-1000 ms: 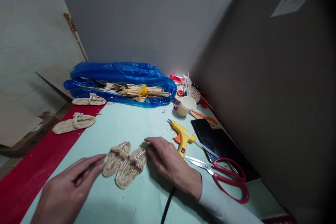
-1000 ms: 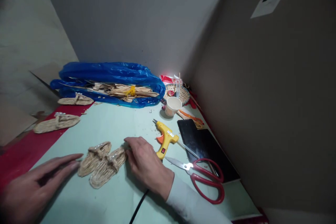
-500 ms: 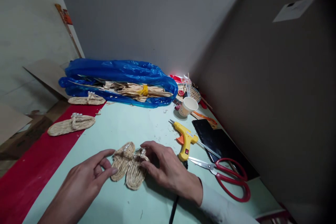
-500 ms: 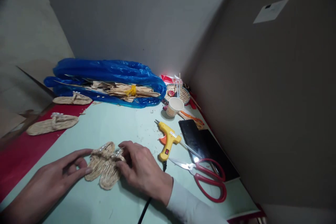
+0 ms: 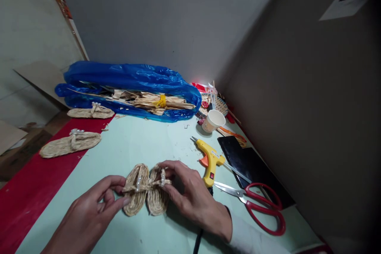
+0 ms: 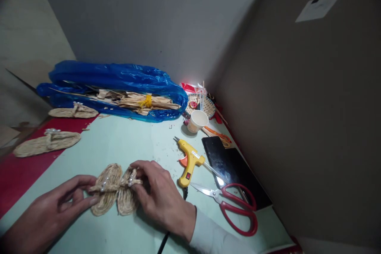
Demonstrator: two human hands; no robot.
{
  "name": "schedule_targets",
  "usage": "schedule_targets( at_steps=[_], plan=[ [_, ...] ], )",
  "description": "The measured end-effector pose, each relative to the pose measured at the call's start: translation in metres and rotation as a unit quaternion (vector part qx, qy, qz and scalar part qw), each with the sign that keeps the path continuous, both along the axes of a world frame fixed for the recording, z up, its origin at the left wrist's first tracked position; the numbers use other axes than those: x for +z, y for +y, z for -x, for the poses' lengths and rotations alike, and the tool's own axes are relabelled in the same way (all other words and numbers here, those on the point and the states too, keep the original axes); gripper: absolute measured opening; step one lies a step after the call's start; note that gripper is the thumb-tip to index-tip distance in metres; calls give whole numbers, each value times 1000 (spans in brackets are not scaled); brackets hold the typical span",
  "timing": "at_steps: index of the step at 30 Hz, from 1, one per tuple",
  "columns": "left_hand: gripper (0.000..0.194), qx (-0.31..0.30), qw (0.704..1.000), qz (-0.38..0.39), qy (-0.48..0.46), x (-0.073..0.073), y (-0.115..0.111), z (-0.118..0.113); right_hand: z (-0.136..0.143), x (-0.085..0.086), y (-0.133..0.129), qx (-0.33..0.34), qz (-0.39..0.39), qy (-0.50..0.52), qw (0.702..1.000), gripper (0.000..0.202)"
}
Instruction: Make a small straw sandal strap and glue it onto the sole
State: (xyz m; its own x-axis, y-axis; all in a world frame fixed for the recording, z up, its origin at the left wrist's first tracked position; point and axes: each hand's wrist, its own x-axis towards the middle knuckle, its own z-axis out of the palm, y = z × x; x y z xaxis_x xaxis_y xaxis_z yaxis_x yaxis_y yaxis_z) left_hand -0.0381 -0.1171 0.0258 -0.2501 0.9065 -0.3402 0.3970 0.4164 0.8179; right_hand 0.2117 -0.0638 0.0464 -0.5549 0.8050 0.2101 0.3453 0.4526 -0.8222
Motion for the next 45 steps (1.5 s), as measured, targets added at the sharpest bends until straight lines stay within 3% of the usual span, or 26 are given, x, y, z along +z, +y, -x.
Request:
schedule_targets(
  at_steps=[9, 16, 25, 30, 33, 36, 41, 45],
  plan=[
    [48, -25, 991, -2, -130, 8, 3, -4, -2, -7, 4, 9, -30, 15, 999, 41],
    [44, 12, 978, -21, -206, 11, 3, -3, -1, -12, 9, 7, -52, 44, 998, 45],
    [49, 109, 938, -14, -329, 30, 16, -39, -4, -10, 17, -27, -96, 67, 993, 42],
    [25, 113, 916, -32, -384, 41, 37, -57, -7, -10, 25, -56, -126, 72, 988, 43],
    [34, 117, 911, -32, -393, 44, 49, -66, -10, -12, 31, -77, -144, 73, 984, 45],
    [43, 128, 909, -30, -396, 44, 61, -73, -12, -13, 36, -98, -155, 72, 980, 45],
    [20, 118, 902, -64, -410, 36, 76, -83, -14, -15, 39, -115, -154, 62, 979, 42],
    [27, 106, 902, -79, -410, 25, 84, -81, -16, -16, 40, -106, -137, 42, 984, 39]
  ],
)
